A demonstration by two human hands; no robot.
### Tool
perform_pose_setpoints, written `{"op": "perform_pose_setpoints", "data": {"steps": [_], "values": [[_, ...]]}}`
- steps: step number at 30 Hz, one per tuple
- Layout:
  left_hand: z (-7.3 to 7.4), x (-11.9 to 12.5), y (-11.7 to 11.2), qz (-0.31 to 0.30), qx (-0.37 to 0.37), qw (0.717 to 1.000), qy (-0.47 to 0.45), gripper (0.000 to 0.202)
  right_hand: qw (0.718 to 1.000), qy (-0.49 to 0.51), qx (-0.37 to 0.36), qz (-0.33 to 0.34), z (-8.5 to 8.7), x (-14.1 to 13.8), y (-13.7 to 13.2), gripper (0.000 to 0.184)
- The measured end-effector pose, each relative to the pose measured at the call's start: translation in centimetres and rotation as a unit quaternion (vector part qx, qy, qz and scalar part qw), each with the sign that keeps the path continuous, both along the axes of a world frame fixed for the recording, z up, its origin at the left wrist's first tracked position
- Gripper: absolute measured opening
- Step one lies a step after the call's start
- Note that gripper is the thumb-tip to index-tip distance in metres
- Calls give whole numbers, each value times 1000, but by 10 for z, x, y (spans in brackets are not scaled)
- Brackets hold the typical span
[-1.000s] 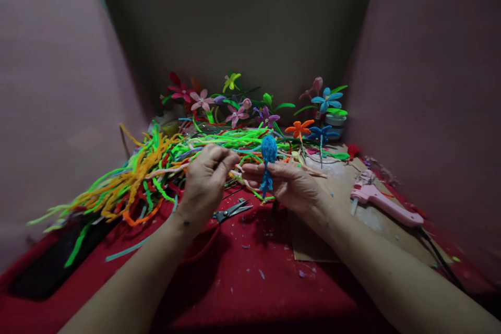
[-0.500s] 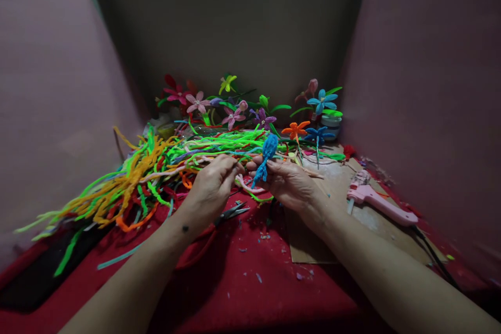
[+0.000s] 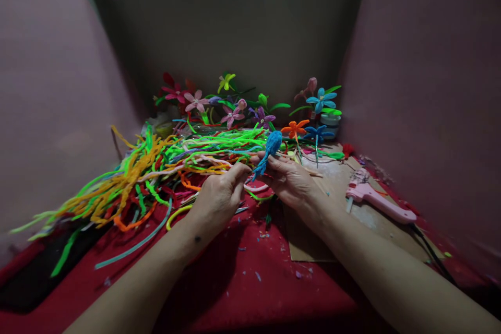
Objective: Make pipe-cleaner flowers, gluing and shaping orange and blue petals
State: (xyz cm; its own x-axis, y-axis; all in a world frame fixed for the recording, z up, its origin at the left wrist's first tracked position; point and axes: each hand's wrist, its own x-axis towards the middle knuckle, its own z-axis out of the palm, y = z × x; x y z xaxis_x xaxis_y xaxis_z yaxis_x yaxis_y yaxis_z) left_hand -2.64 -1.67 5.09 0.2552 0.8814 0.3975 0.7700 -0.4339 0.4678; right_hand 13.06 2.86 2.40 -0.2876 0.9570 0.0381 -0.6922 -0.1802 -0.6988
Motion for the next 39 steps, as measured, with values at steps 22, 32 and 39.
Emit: {"op": "perform_pose_setpoints", "data": {"steps": [22, 32, 39], "values": [[-4, 12, -5, -42, -156, 972, -174, 19, 995, -40, 63, -65, 4, -9, -6, 15], [-12, 20, -7, -65, -164, 960, -216, 21, 988, -66, 78, -112, -1, -13, -5, 12], [-14, 19, -6, -48, -175, 967, -179, 22, 989, -56, 65, -124, 0, -14, -9, 8]]}}
